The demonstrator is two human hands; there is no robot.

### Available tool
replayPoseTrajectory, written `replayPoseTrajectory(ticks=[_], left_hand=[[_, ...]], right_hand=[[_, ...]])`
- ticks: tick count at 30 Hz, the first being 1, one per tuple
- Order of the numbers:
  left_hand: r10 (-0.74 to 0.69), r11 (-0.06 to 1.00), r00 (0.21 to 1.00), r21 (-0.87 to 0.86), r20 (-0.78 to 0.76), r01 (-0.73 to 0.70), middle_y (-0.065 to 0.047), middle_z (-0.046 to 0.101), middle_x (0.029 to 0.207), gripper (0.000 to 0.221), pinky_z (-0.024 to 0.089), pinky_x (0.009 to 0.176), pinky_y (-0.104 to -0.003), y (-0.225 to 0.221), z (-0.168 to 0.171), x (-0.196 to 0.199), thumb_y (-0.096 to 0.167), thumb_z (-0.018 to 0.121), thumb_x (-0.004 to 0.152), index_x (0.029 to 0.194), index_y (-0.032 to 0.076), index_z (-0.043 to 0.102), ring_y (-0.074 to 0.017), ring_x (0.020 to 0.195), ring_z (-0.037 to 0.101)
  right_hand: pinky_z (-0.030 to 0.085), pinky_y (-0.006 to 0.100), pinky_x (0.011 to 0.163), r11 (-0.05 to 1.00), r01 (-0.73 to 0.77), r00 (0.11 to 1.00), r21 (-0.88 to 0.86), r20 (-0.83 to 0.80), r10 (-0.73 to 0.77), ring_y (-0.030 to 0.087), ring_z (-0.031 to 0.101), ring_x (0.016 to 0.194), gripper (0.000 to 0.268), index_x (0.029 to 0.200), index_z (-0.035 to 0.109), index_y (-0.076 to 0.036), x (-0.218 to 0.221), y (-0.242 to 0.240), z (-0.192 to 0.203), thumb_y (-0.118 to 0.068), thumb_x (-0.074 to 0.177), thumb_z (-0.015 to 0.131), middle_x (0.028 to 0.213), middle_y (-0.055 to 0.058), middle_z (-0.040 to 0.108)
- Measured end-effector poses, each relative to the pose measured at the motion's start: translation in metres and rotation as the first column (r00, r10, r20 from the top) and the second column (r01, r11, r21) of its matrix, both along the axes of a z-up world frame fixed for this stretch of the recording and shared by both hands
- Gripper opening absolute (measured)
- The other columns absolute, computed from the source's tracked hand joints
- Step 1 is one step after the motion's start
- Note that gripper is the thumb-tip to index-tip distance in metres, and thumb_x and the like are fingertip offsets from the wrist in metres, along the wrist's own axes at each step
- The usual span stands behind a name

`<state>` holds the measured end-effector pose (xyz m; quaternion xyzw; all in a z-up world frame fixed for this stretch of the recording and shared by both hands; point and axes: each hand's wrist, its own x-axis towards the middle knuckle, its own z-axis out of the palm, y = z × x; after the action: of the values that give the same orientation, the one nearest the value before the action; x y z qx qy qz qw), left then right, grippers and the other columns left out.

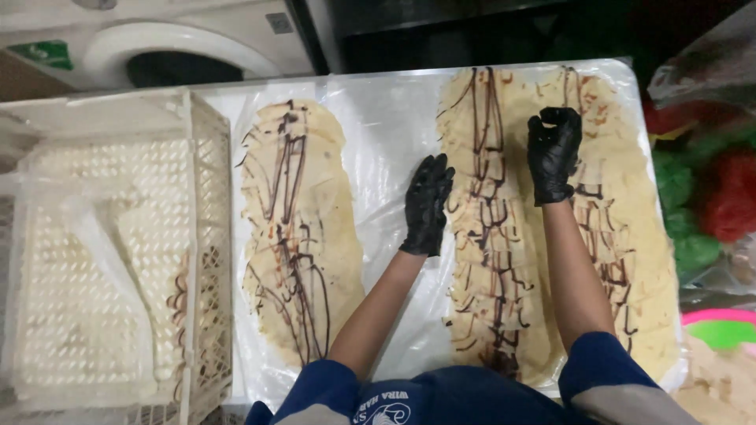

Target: Rolling thin sheets of dough decorated with chocolate into cylindrical pastries and stacking them in a plastic crate.

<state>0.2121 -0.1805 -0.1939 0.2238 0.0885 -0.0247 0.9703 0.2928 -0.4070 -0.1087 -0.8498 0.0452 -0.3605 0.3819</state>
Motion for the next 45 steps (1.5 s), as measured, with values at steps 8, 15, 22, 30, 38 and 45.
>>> replayPoseTrajectory(ticks=[8, 15, 22, 30, 38, 45], left_hand=[[0.264, -0.075, 0.79, 0.828, 0.554, -0.555, -0.017, 0.058, 0.147, 0.046, 0.042, 0.12, -0.04, 0.253, 0.105, -0.014, 0.021, 0.063, 0.101, 0.145, 0.008, 0.057, -0.0301, 0.141, 0.051], [-0.064, -0.687, 0.969, 0.693, 0.24, -0.217, -0.001, 0.038, 0.164, 0.074, 0.046, 0.116, -0.045, 0.354, 0.013, 0.074, 0.036, 0.059, 0.099, 0.164, 0.033, 0.025, -0.0288, 0.146, 0.045], [-0.168, -0.841, 0.88, 0.4, 0.445, -0.363, -0.01, 0.055, 0.143, 0.07, 0.049, 0.102, -0.047, 0.35, -0.02, 0.116, 0.038, 0.066, 0.09, 0.153, 0.016, 0.047, -0.0331, 0.129, 0.056], [-0.054, -0.817, 0.945, 0.529, 0.324, -0.228, -0.006, 0.07, 0.1, 0.071, 0.062, 0.079, -0.047, 0.355, -0.038, 0.129, 0.047, 0.074, 0.079, 0.143, 0.021, 0.057, -0.0287, 0.097, 0.07], [0.09, -0.663, 0.963, 0.737, 0.254, -0.132, -0.004, 0.066, 0.118, 0.048, 0.055, 0.101, -0.045, 0.352, 0.002, 0.093, 0.047, 0.073, 0.084, 0.129, 0.032, 0.067, -0.0304, 0.119, 0.063], [0.287, -0.636, 0.647, 0.645, 0.707, -0.423, 0.0, 0.071, 0.105, 0.027, 0.049, 0.103, -0.038, 0.324, 0.039, 0.054, 0.031, 0.067, 0.09, 0.116, 0.025, 0.074, -0.0236, 0.107, 0.067]], right_hand=[[0.049, 0.041, 0.107, 0.735, -0.678, 0.735, -0.02, -0.013, 0.678, 0.026, 0.063, 0.126, 0.029, 0.116, 0.078, -0.019, -0.037, 0.266, 0.015, -0.02, 0.088, 0.086, 0.123, 0.002, 0.073], [0.029, 0.059, 0.123, 0.484, -0.647, 0.759, -0.589, -0.439, 0.48, 0.039, 0.026, 0.154, 0.067, 0.167, 0.022, -0.016, 0.018, 0.379, -0.035, -0.039, 0.111, 0.053, 0.172, 0.014, 0.015], [0.037, 0.053, 0.119, 0.428, -0.727, 0.676, -0.537, -0.45, 0.584, 0.04, 0.042, 0.145, 0.066, 0.157, 0.039, -0.01, 0.054, 0.397, -0.078, -0.023, 0.098, 0.062, 0.157, 0.021, 0.044], [0.049, 0.046, 0.11, 0.645, -0.724, 0.601, -0.242, -0.68, 0.42, 0.024, 0.053, 0.136, 0.083, 0.163, 0.01, -0.048, 0.062, 0.407, -0.057, -0.053, 0.096, 0.058, 0.152, 0.0, 0.044], [0.049, 0.049, 0.102, 0.523, -0.753, 0.656, -0.399, -0.393, 0.645, 0.038, 0.053, 0.125, 0.042, 0.134, 0.06, -0.017, 0.06, 0.399, -0.058, -0.032, 0.096, 0.068, 0.131, 0.014, 0.057], [0.045, 0.048, 0.113, 0.653, -0.745, 0.623, -0.135, -0.489, 0.61, 0.031, 0.055, 0.132, 0.044, 0.134, 0.062, -0.023, 0.041, 0.407, -0.024, -0.048, 0.098, 0.067, 0.139, 0.008, 0.06]])
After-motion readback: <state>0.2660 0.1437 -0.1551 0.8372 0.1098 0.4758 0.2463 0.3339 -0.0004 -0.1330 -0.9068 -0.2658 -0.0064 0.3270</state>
